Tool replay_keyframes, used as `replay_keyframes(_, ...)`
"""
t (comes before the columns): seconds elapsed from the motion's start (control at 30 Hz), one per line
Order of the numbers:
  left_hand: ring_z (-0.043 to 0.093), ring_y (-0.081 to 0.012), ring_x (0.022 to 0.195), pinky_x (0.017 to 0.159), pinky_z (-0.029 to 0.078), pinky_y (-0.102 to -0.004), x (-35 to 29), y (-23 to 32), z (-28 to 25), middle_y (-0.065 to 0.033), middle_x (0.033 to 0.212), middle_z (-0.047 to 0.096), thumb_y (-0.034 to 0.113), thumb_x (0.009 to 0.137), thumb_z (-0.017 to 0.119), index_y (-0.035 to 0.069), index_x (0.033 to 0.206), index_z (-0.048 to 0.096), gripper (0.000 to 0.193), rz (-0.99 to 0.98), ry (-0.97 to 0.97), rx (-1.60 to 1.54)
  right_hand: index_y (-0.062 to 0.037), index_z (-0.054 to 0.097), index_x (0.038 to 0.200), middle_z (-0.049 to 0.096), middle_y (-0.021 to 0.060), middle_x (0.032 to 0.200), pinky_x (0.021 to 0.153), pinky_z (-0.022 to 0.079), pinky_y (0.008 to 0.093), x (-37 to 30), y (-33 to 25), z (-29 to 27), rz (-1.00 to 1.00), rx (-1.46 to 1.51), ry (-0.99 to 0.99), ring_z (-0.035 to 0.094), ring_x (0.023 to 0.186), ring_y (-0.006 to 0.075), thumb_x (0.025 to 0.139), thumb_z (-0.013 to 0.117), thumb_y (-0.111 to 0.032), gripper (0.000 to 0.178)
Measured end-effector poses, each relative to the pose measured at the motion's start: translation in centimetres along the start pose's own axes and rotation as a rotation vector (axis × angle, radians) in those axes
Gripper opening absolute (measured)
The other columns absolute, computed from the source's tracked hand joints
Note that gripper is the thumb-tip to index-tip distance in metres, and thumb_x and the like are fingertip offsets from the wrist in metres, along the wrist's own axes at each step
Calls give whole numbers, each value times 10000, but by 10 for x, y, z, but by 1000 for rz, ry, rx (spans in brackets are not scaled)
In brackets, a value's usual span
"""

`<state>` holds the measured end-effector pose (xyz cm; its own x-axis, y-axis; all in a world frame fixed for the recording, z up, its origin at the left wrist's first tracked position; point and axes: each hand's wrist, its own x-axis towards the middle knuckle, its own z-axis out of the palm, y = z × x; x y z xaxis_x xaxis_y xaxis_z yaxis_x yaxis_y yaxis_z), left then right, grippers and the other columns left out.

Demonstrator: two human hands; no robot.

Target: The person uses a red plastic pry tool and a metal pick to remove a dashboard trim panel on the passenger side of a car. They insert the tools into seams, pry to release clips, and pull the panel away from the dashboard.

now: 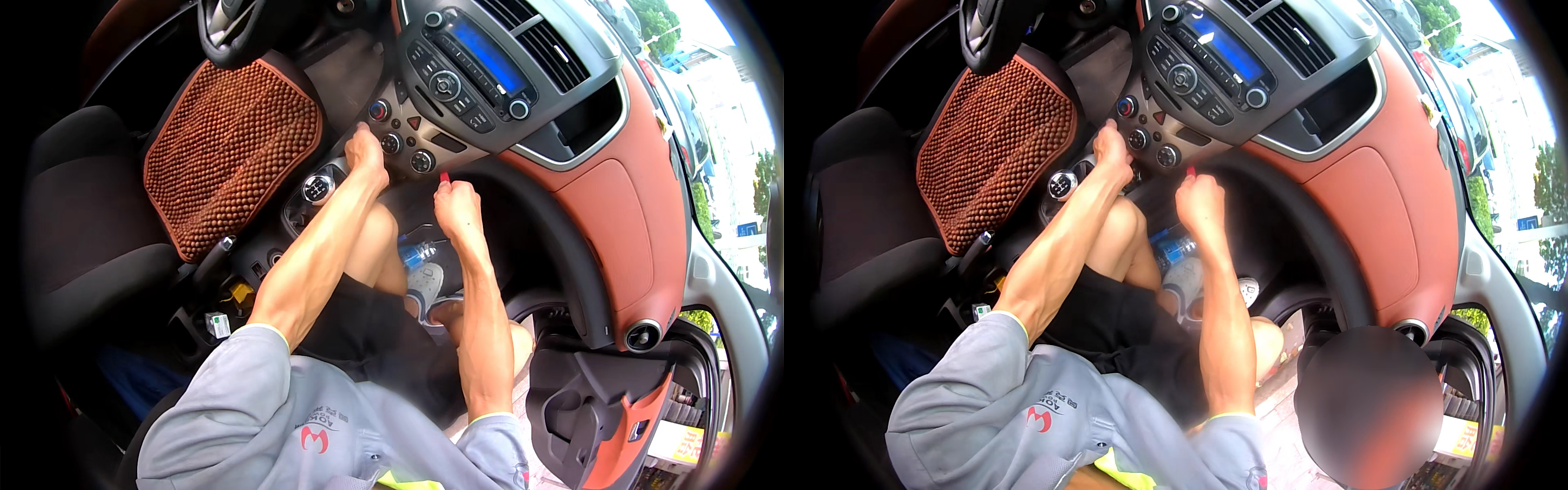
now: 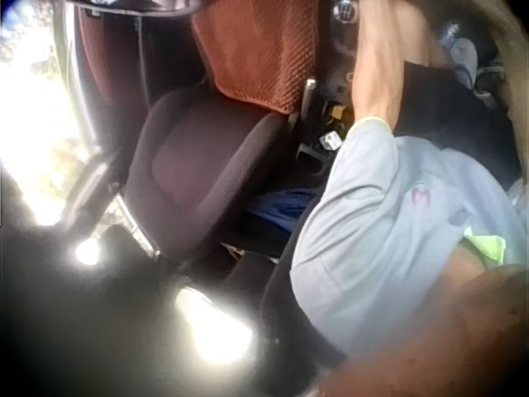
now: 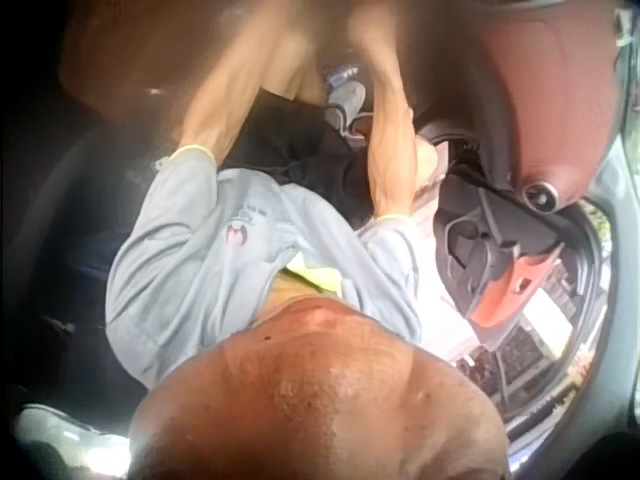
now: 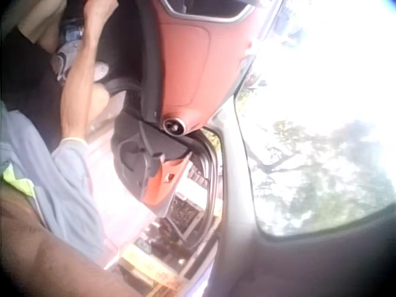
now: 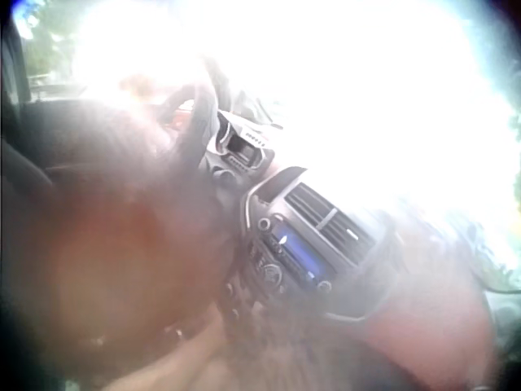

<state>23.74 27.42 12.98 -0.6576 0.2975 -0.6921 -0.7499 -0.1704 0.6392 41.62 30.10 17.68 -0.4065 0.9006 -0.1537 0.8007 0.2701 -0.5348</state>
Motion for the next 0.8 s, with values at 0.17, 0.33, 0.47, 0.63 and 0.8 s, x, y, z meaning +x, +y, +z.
replay_keyframes(0.17, 586, -152, 823, 757, 451, -336, -5, 4, -1, -41, 953, 674, 454, 1052, 504, 83, 1041, 654, 401, 15, -51, -3, 61, 679, 890, 663, 138, 697, 615, 500, 396, 6, 13, 7, -12, 27, 9, 651, 633, 227, 1050, 508, -261, 398)
replay_keyframes(0.33, 620, -179, 1076, 915, 450, -334, 15, -3, -12, -91, 1229, 692, 424, 1081, 446, 8, 1189, 657, 478, 21, -204, 33, 46, 658, 874, 624, 99, 650, 575, 469, 376, 9, 11, 7, 35, 37, -20, 593, 582, 188, 1055, 503, -270, 396)
replay_keyframes(0.47, 621, -236, 985, 927, 464, -380, 40, -20, -28, -150, 1154, 690, 431, 1067, 494, -82, 1165, 671, 551, 221, -250, 66, 41, 651, 862, 603, 95, 613, 546, 450, 365, 8, 0, 3, 16, 46, -54, 574, 549, 177, 1056, 507, -283, 405)
replay_keyframes(0.63, 624, -219, 1110, 1005, 466, -347, 20, -24, -34, -134, 1212, 668, 466, 1062, 521, -92, 1295, 580, 608, 161, -409, -98, 39, 638, 849, 568, 71, 572, 505, 417, 345, 2, 8, -3, 10, 12, -17, 532, 508, 149, 1059, 514, -272, 396)
replay_keyframes(0.8, 612, -200, 1111, 1020, 459, -347, 22, -19, -56, -135, 1216, 659, 450, 1060, 531, -78, 1308, 579, 585, 215, -553, -96, 27, 631, 856, 523, 30, 542, 465, 360, 302, 1, -2, 1, 91, 76, -65, 466, 479, 100, 1068, 514, -249, 367)
